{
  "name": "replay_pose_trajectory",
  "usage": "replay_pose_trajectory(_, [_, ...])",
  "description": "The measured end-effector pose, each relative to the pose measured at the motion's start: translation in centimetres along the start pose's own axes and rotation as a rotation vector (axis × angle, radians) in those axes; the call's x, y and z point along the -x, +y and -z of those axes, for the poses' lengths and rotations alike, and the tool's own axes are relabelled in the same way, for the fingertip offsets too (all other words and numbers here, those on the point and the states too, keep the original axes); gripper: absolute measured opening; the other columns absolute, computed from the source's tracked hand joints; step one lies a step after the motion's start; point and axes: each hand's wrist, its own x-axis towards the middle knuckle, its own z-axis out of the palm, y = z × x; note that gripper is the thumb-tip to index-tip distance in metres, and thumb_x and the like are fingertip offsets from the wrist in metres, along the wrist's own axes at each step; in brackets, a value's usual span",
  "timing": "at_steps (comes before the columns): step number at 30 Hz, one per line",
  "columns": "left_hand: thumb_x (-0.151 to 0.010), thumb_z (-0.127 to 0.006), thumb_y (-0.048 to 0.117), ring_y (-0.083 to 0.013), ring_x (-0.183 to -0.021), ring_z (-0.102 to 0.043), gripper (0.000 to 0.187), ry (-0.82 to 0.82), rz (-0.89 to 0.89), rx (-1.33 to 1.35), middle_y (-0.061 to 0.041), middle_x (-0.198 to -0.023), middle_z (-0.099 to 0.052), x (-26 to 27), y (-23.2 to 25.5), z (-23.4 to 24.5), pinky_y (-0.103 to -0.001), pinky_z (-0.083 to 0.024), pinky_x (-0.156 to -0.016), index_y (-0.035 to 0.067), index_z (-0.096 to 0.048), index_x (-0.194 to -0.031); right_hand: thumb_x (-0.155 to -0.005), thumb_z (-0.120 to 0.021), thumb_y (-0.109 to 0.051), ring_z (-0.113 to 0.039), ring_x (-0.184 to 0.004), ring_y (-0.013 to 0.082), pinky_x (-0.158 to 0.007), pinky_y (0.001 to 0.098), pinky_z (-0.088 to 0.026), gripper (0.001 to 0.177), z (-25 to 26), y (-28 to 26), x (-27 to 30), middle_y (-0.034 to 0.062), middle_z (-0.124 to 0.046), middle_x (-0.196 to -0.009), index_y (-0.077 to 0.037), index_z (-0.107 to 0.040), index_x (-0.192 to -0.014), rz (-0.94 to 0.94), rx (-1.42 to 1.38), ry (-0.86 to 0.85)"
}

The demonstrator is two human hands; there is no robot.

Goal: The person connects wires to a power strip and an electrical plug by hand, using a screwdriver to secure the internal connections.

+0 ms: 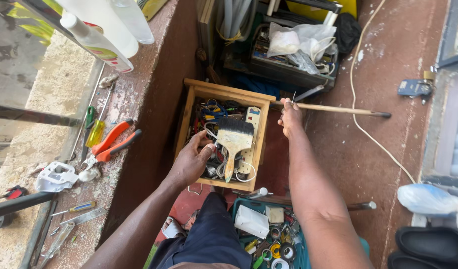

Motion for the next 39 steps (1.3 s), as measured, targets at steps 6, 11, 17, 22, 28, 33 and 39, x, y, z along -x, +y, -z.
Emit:
replay_pose_trajectory(6, [-0.100, -0.055, 0.033, -0.0199, -0.123, -0.065, 0.063, -0.016, -0.067, 0.013, -0.010, -0.138, -0.066, 0.4, 1.0, -1.4, -0.033, -0.050, -0.104, 0.010, -0.036, -0.155, -0.105, -0.059, -0.045, -0.037, -0.053, 0.0057, -0.044, 0.0245, -0.038, 0.040, 3.2, -0.9, 1.7, -0.0050, -0.042, -0.070, -0.008, -0.072, -0.115, 0.030, 0.051, 0.117])
replay_pose_trajectory(11, [-0.100, -0.054, 0.032, -0.0196, -0.114, -0.069, 0.059, -0.065, -0.166, -0.035, -0.010, -0.133, -0.068, -2.2, 3.9, -3.7, -0.034, -0.054, -0.097, 0.012, -0.039, -0.154, -0.105, -0.060, -0.054, -0.046, -0.052, 0.0127, -0.047, 0.0301, -0.047, 0.052, 5.4, -0.4, -2.1, 0.0004, -0.051, -0.071, -0.003, -0.059, -0.099, 0.044, 0.038, 0.161])
replay_pose_trajectory(17, [-0.103, -0.049, 0.026, -0.0188, -0.106, -0.074, 0.053, 0.008, -0.267, 0.001, -0.011, -0.128, -0.072, -7.5, 4.4, -5.2, -0.034, -0.054, -0.094, 0.008, -0.040, -0.152, -0.095, -0.062, -0.044, -0.056, -0.058, 0.0070, -0.051, 0.0315, -0.055, 0.034, 4.9, -0.8, -6.5, -0.0068, -0.062, -0.076, -0.013, -0.069, -0.105, 0.075, 0.182, 0.019])
replay_pose_trajectory(22, [-0.101, -0.046, 0.018, -0.0205, -0.103, -0.074, 0.054, 0.108, -0.078, 0.169, -0.012, -0.125, -0.073, -8.2, 0.1, -3.7, -0.032, -0.056, -0.091, 0.007, -0.040, -0.153, -0.094, -0.073, -0.031, -0.050, -0.062, 0.0135, -0.057, 0.0336, -0.043, 0.024, -1.1, 1.3, -2.7, 0.0000, -0.062, -0.076, -0.009, -0.075, -0.105, 0.106, 0.590, -0.306])
replay_pose_trajectory(28, [-0.101, -0.058, 0.019, -0.0229, -0.106, -0.068, 0.048, 0.237, -0.134, 0.074, -0.017, -0.122, -0.072, -5.5, -4.4, -2.2, -0.034, -0.054, -0.093, 0.003, -0.052, -0.146, -0.085, -0.077, -0.024, -0.070, -0.078, 0.0139, -0.073, 0.0308, -0.055, 0.016, -6.4, 5.6, -0.1, 0.0044, -0.078, -0.088, -0.009, -0.078, -0.092, 0.205, 0.649, -0.191])
replay_pose_trajectory(33, [-0.101, -0.054, 0.021, -0.0192, -0.103, -0.072, 0.048, 0.166, -0.106, 0.033, -0.009, -0.117, -0.074, -7.1, -1.6, -3.4, -0.032, -0.055, -0.091, 0.009, -0.048, -0.148, -0.085, -0.081, -0.025, -0.072, -0.082, 0.0206, -0.077, 0.0362, -0.055, 0.018, -1.9, 0.9, -4.0, 0.0122, -0.076, -0.086, -0.007, -0.077, -0.089, 0.469, 0.667, 0.299])
replay_pose_trajectory(39, [-0.101, -0.052, 0.020, -0.0168, -0.103, -0.073, 0.053, -0.012, -0.109, 0.091, -0.008, -0.119, -0.073, -13.7, 4.1, -8.5, -0.031, -0.057, -0.090, 0.011, -0.041, -0.151, -0.093, -0.070, -0.025, -0.074, -0.086, 0.0290, -0.078, 0.0405, -0.055, 0.018, 5.9, -5.2, -17.1, 0.0144, -0.076, -0.094, -0.009, -0.075, -0.096, 0.529, 0.663, 0.531])
